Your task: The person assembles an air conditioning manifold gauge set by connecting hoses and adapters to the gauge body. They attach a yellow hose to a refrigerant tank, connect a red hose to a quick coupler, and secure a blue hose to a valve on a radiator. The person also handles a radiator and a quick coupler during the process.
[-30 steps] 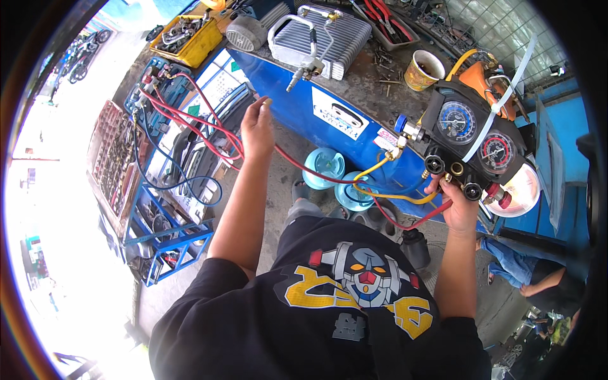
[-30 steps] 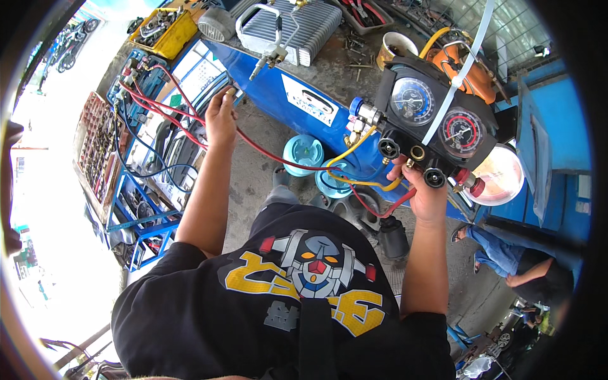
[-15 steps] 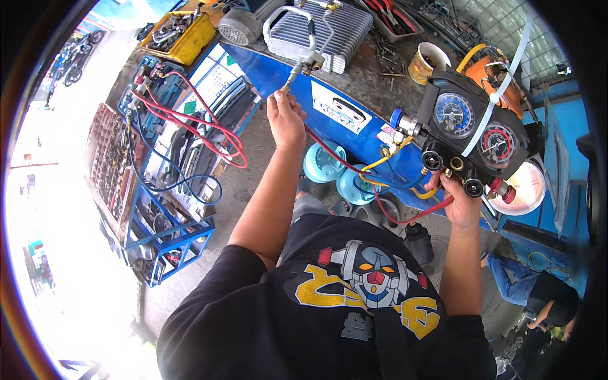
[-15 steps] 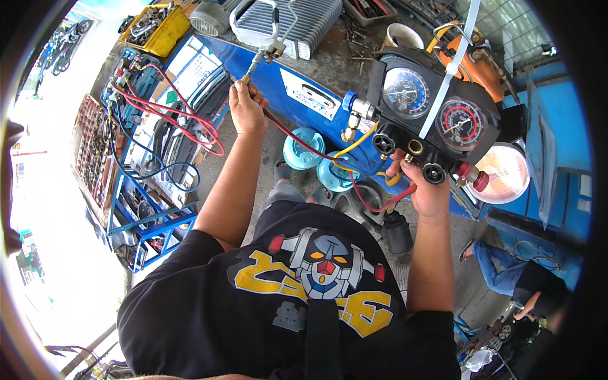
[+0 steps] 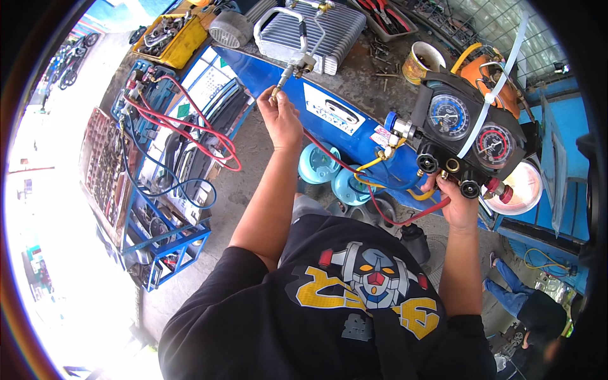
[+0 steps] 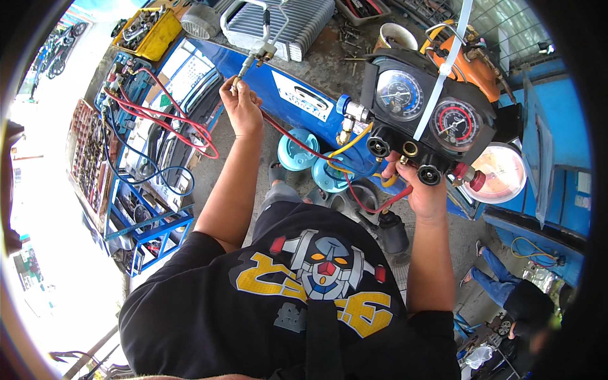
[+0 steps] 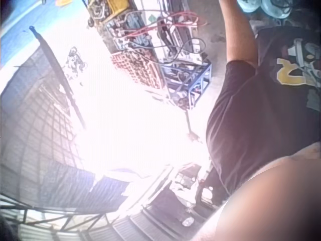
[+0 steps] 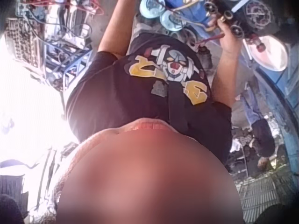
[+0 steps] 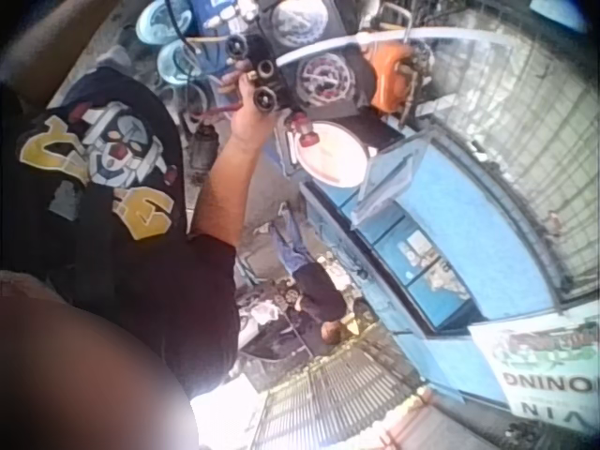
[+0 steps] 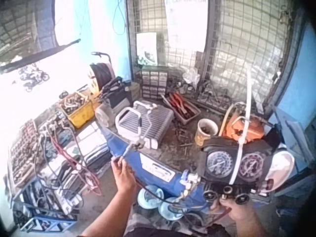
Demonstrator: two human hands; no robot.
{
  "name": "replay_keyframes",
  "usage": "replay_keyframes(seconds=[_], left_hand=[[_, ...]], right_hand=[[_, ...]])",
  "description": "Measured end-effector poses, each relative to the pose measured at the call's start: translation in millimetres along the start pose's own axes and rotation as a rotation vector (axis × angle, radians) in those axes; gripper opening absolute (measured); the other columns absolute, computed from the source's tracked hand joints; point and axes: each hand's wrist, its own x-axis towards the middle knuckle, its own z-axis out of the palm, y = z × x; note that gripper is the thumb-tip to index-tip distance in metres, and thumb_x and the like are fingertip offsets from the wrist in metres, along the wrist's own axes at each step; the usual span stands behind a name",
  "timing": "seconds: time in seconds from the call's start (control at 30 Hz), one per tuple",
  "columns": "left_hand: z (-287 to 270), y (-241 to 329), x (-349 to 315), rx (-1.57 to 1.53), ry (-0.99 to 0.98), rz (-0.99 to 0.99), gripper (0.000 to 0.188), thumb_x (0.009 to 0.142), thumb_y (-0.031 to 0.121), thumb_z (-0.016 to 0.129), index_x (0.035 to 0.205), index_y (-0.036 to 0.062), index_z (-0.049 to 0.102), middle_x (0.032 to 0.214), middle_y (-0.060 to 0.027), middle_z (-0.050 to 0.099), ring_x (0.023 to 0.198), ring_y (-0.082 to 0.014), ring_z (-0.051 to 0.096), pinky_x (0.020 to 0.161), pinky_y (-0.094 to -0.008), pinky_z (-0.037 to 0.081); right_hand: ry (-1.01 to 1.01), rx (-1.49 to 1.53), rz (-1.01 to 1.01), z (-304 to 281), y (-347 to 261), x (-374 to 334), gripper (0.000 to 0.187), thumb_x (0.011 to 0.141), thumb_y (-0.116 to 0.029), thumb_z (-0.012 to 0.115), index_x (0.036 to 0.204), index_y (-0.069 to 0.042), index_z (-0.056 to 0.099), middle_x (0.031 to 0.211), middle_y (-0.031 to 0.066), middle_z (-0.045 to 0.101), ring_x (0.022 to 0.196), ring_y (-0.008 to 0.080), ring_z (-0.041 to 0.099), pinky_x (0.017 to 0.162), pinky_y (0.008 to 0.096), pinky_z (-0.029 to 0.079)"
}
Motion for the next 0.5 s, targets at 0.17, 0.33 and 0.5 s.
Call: replay_keyframes(seconds=[0.17, 0.33, 0.5], left_hand=[[-11, 8, 13, -0.170, -0.042, -0.289, 0.034, 0.107, 0.039, 0.050, 0.091, 0.0085, 0.053, 0.072, 0.0015, 0.044, 0.057, -0.0067, 0.039, 0.049, -0.0233, 0.033], [-14, 1, 17, -0.003, -0.072, -0.084, 0.035, 0.106, 0.039, 0.053, 0.091, 0.0084, 0.053, 0.072, 0.0011, 0.047, 0.057, -0.0075, 0.040, 0.050, -0.0245, 0.035], [-24, 3, 23, -0.203, -0.134, -0.301, 0.029, 0.104, 0.034, 0.058, 0.092, 0.0080, 0.053, 0.073, 0.0011, 0.049, 0.059, -0.0068, 0.043, 0.053, -0.0240, 0.036]], right_hand=[[-0.003, 0.003, -0.004, 0, -1, 1, 0.025, 0.090, -0.003, 0.062, 0.114, 0.005, 0.066, 0.101, 0.0166, 0.070, 0.081, 0.0249, 0.069, 0.074, 0.0399, 0.057], [0.007, -0.018, -0.026, -1, -1, 0, 0.025, 0.089, -0.003, 0.062, 0.113, 0.004, 0.065, 0.101, 0.0163, 0.070, 0.080, 0.0248, 0.069, 0.074, 0.0398, 0.057], [0.005, -0.023, -0.015, -5, 1, 0, 0.025, 0.090, -0.002, 0.063, 0.114, 0.003, 0.065, 0.101, 0.0165, 0.070, 0.080, 0.0250, 0.069, 0.074, 0.0399, 0.057]])
